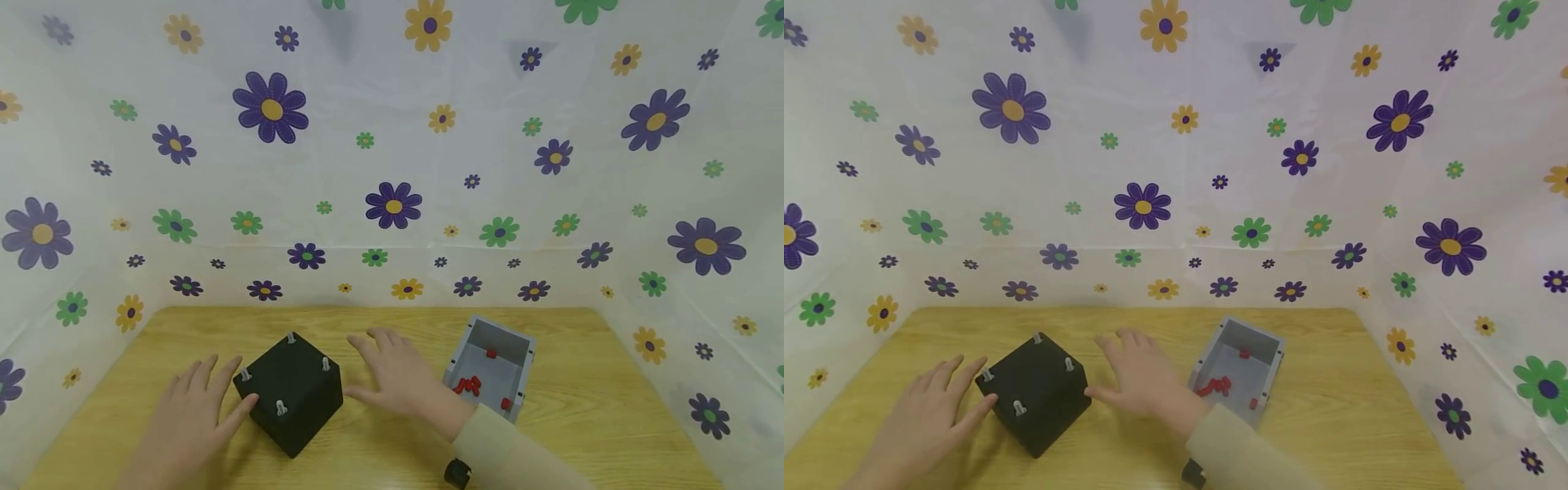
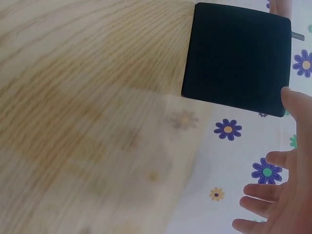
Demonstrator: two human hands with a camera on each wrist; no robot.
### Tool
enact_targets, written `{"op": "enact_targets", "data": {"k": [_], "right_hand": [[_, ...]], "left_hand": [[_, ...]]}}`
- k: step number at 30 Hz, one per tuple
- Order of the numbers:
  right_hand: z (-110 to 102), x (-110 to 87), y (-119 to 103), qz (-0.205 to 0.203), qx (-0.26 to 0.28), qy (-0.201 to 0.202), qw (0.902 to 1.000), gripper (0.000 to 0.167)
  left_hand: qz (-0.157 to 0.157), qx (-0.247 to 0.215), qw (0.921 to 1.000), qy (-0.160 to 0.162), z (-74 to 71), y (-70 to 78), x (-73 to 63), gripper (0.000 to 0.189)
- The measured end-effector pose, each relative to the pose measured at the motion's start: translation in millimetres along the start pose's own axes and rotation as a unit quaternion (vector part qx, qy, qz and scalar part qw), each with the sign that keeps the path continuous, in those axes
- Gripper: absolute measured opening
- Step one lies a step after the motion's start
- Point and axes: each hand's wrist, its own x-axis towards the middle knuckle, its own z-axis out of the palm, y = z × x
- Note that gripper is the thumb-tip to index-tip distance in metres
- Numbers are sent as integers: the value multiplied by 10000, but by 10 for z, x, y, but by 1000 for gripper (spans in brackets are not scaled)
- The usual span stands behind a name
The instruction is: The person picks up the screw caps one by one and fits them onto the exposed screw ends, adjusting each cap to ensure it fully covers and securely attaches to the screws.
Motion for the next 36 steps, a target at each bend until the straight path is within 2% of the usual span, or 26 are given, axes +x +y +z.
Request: {"op": "enact_targets", "data": {"k": [6, 14, 24, 36], "right_hand": [[53, 24, -73, -83, -12, -84, 9999, 79], [61, 50, -146, -189, -216, -128, 9995, 78], [93, 85, -237, -237, -83, -230, 9994, 76], [93, 69, -271, -306, -243, -199, 9990, 76]], "left_hand": [[-98, -48, 9999, -78, 12, 19, -33, 75], [-87, -87, 9999, -83, 13, 52, -38, 73], [-70, -109, 9999, -24, 18, 77, -37, 77], [-18, -180, 9998, -46, 6, 120, -32, 78]]}}
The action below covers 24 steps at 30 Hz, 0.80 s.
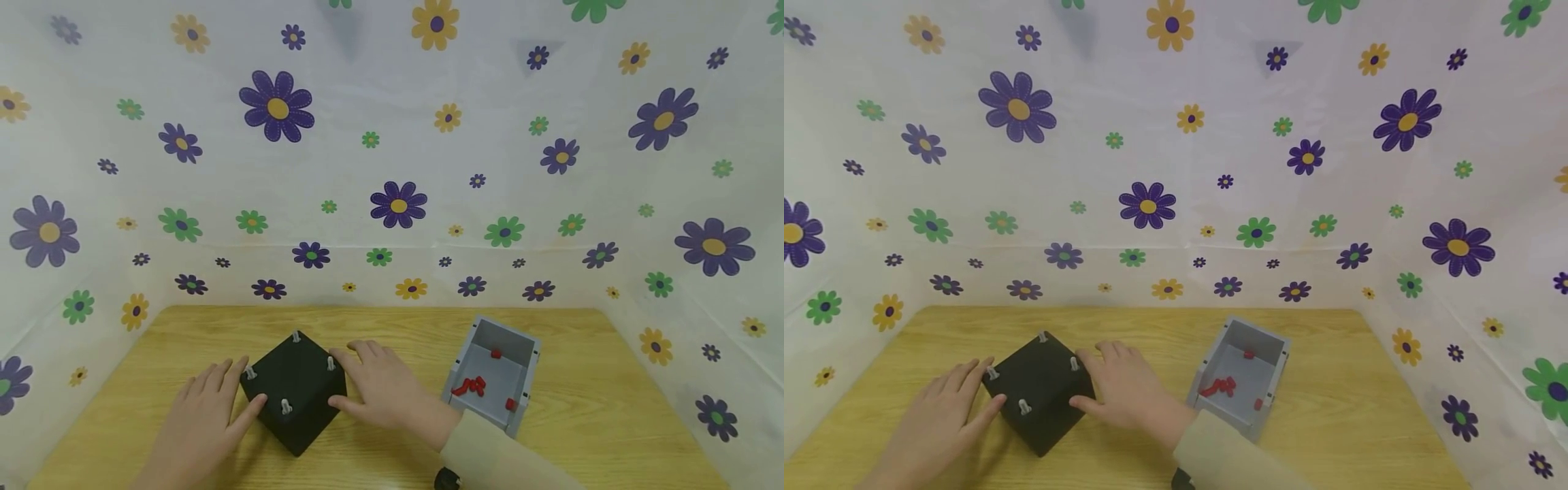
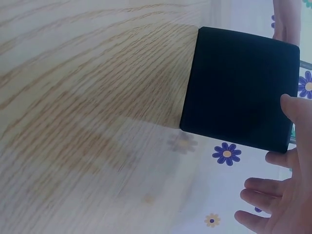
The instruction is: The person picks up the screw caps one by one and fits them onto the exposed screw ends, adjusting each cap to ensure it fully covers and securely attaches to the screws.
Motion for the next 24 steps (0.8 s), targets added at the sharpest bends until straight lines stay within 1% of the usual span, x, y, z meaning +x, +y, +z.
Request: {"op": "enact_targets", "data": {"k": [6, 12, 24], "right_hand": [[1, -6, -14, -10, -246, 1, 9997, 79], [-24, -33, -21, -42, -439, 67, 9990, 80], [-76, -129, -17, -231, -705, 135, 9972, 84]], "left_hand": [[-10, 119, 9999, -69, -4, -4, 24, 79], [5, 117, 9999, -109, -17, 2, 55, 76], [138, 158, 9998, -23, -52, 26, 164, 68]]}}
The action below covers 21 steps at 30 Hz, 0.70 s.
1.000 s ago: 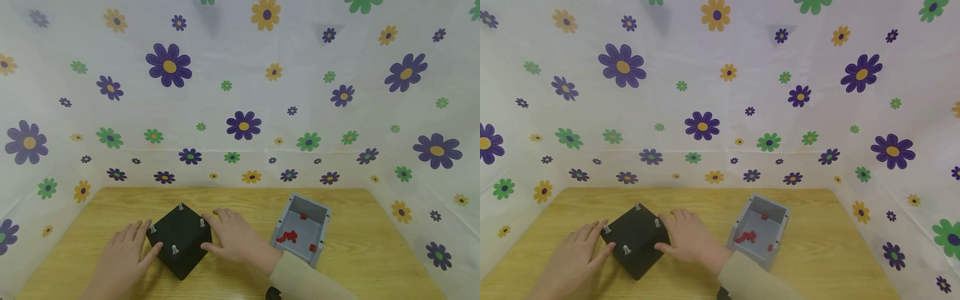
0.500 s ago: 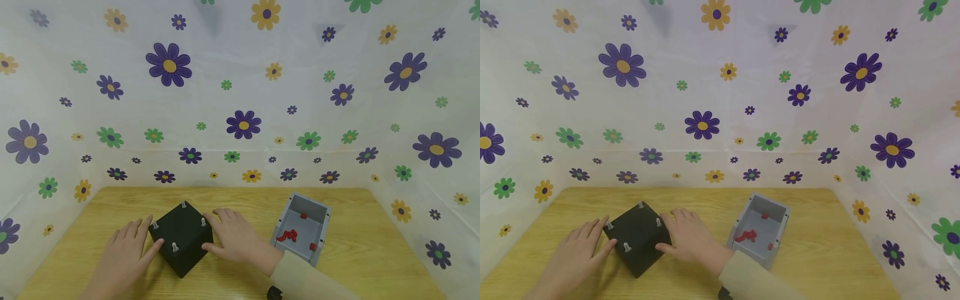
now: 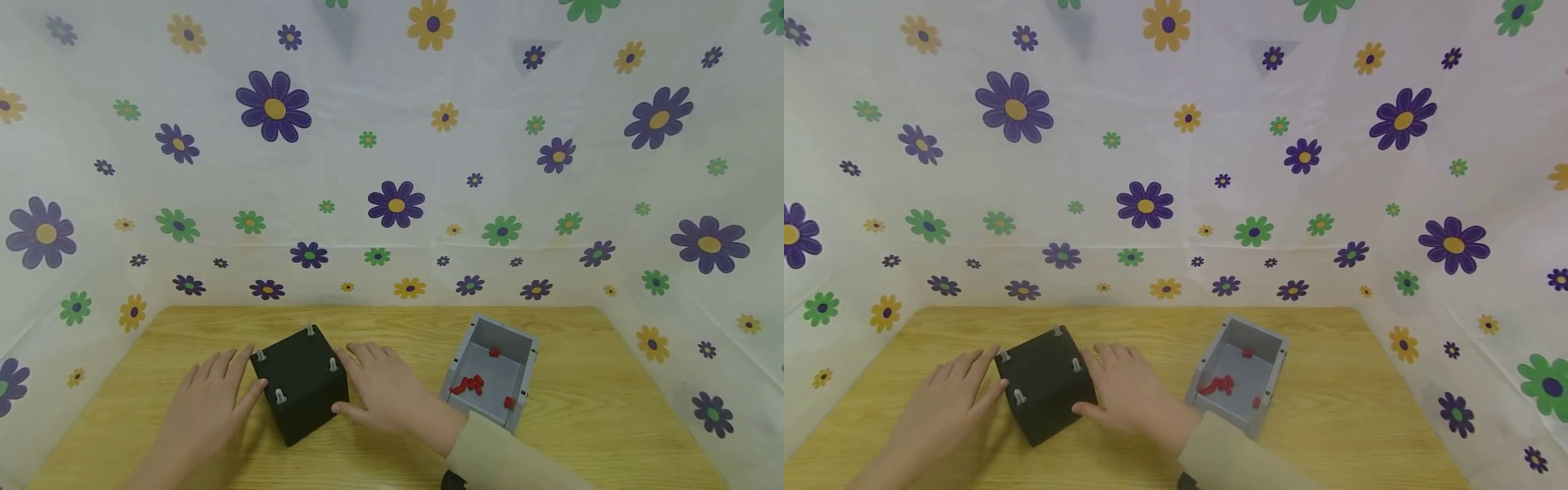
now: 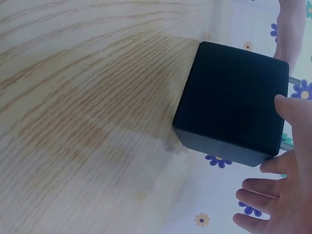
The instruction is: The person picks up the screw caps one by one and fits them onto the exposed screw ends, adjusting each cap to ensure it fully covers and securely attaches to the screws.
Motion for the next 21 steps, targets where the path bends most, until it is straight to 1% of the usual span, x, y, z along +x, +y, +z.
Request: {"op": "enact_targets", "data": {"k": [6, 8, 14, 21], "right_hand": [[-9, -39, 9, -28, -101, 22, 9999, 84], [1, -47, 12, -26, -105, 28, 9999, 84], [-5, -63, 22, -62, -133, 6, 9999, 84], [-14, -83, 32, -101, -196, -5, 9998, 85]], "left_hand": [[150, 82, 9997, 169, -23, -3, 71, 65], [186, 123, 9996, 178, -32, 0, 94, 64], [181, 79, 9998, 94, -55, 25, 163, 59], [203, -78, 9997, -59, -28, -15, 267, 57]]}}
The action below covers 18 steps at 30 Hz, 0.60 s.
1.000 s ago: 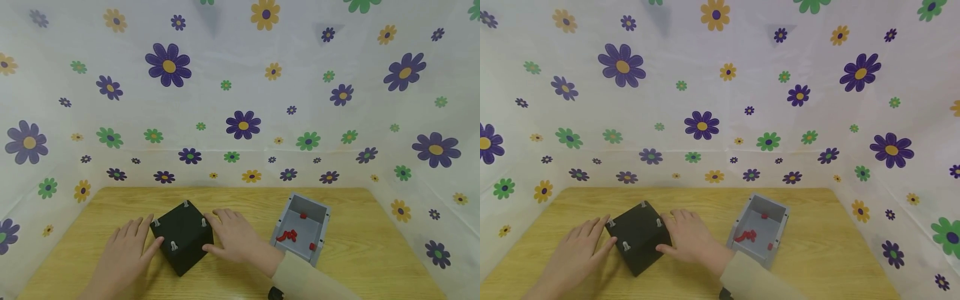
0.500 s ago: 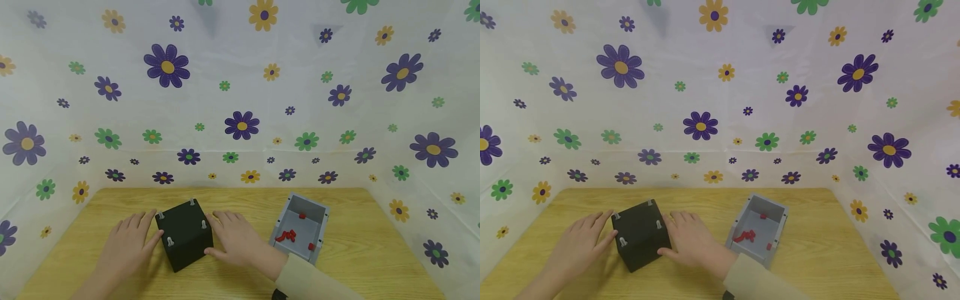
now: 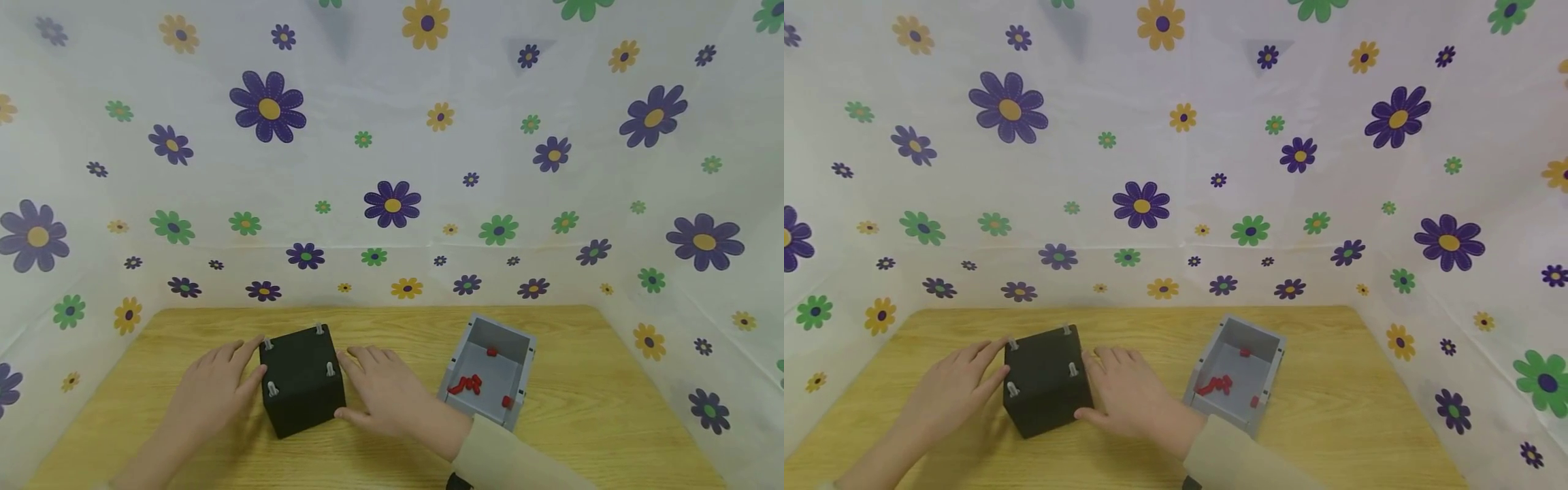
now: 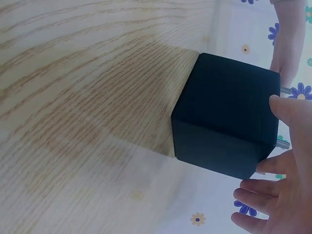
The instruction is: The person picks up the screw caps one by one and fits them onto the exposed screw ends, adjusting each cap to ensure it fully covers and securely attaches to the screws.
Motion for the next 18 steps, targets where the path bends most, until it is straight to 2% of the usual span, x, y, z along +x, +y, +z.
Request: {"op": "enact_targets", "data": {"k": [11, 18], "right_hand": [[-36, -42, -2, -5, 1, -10, 10000, 84], [-38, -78, -7, 15, -55, 44, 10000, 85]], "left_hand": [[82, -218, 9996, -135, -16, 6, 118, 56], [159, -209, 9996, -40, 0, 22, 164, 53]]}}
